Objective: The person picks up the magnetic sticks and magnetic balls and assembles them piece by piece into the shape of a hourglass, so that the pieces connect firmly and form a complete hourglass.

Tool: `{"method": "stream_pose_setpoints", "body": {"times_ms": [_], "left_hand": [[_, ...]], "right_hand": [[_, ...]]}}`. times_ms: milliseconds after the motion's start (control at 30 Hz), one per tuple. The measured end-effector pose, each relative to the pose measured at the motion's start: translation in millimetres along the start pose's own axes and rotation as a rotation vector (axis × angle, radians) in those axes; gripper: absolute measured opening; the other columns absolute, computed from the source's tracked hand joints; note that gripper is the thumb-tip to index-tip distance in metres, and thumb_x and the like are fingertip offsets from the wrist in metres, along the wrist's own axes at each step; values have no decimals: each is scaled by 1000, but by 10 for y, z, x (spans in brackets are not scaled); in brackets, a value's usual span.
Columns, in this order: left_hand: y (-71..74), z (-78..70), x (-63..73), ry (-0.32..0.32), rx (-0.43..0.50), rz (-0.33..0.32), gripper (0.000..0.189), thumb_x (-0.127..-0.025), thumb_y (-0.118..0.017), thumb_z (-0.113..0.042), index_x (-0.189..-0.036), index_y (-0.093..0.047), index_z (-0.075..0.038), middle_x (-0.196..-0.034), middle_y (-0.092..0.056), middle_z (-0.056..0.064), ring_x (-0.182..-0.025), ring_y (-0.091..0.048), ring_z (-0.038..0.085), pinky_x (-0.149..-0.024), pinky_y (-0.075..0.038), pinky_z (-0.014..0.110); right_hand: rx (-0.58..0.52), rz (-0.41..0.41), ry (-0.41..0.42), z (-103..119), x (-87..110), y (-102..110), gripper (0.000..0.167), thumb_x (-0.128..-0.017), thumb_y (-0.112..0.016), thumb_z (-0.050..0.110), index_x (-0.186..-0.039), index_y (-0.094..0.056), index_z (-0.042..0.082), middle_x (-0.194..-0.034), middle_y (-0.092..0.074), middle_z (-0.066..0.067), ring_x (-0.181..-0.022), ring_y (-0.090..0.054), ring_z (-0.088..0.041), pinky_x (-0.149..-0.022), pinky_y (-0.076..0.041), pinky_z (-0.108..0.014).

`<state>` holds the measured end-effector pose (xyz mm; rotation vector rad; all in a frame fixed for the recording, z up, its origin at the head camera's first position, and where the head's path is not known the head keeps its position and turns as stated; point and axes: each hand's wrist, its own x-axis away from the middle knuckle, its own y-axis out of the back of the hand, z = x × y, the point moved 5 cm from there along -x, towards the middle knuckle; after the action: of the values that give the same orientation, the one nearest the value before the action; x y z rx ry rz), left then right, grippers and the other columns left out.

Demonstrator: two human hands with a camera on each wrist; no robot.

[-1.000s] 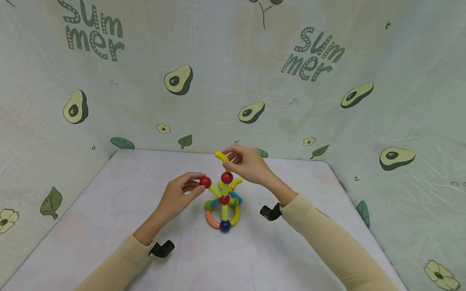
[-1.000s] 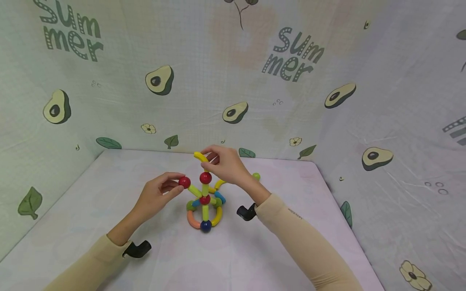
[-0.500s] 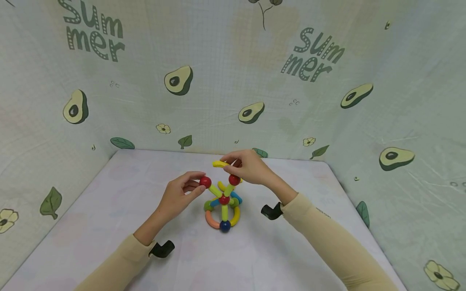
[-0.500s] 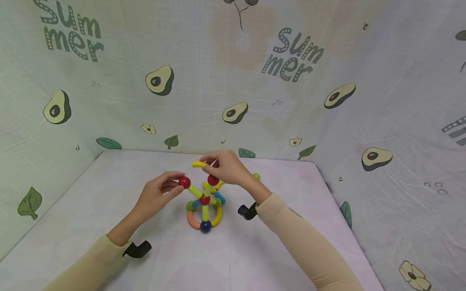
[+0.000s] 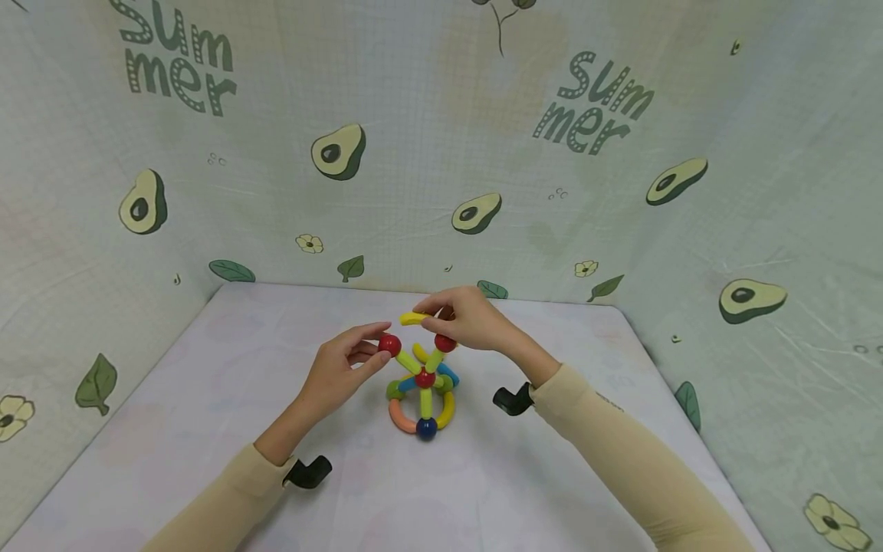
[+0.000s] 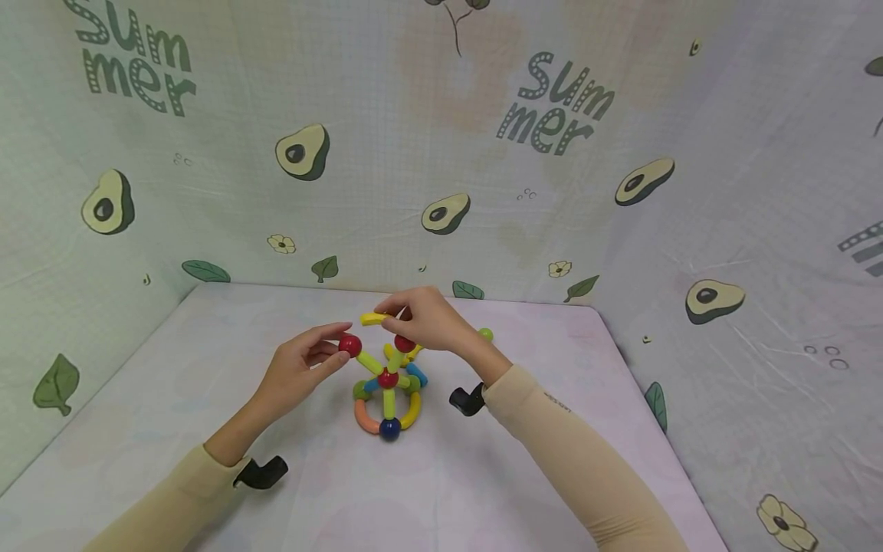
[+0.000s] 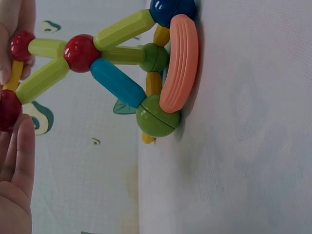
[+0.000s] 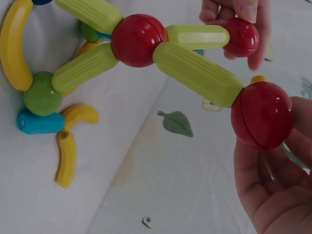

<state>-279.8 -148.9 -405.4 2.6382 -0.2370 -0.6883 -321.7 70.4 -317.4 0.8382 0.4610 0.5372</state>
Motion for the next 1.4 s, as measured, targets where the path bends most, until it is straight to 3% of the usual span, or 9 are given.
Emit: {"method": "stream_pose_setpoints", "body": {"times_ms": [567, 933, 1167, 1400], "left_hand": [[-3, 8, -10, -15, 19, 14, 45, -99, -79, -21, -142, -68, -18, -122, -72, 0, -101, -74, 13, -86, -61, 26], [-21, -52, -14, -52, -25, 53, 42, -101, -75, -23, -142, -68, -23, -118, -68, 0, -98, -72, 11, -86, -61, 24], [-18, -55, -18, -38, -65, 51, 43, -101, -76, -23, -143, -67, -23, -119, -67, 0, -98, -71, 11, -85, -61, 26], [-36, -69, -27, -20, -93, 63, 50, -100, -78, -29, -147, -64, -24, -116, -65, -1, -99, -68, 12, -87, -60, 23]], "right_hand": [[46, 83, 56, 29, -50, -74, 23, -103, -72, 18, -124, -79, 11, -104, -77, 0, -69, -67, -9, -67, -59, -26], [10, 45, 94, -22, 86, -55, 24, -103, -73, 18, -126, -77, 11, -111, -76, 1, -84, -69, -11, -74, -61, -26], [30, 66, 117, -100, 299, -8, 41, -102, -74, 18, -142, -67, 11, -126, -72, -1, -104, -68, -15, -86, -61, -30], [37, 28, 121, -186, 319, -45, 42, -104, -71, 14, -145, -65, 10, -127, -72, -4, -97, -68, -19, -88, -59, -28]]}}
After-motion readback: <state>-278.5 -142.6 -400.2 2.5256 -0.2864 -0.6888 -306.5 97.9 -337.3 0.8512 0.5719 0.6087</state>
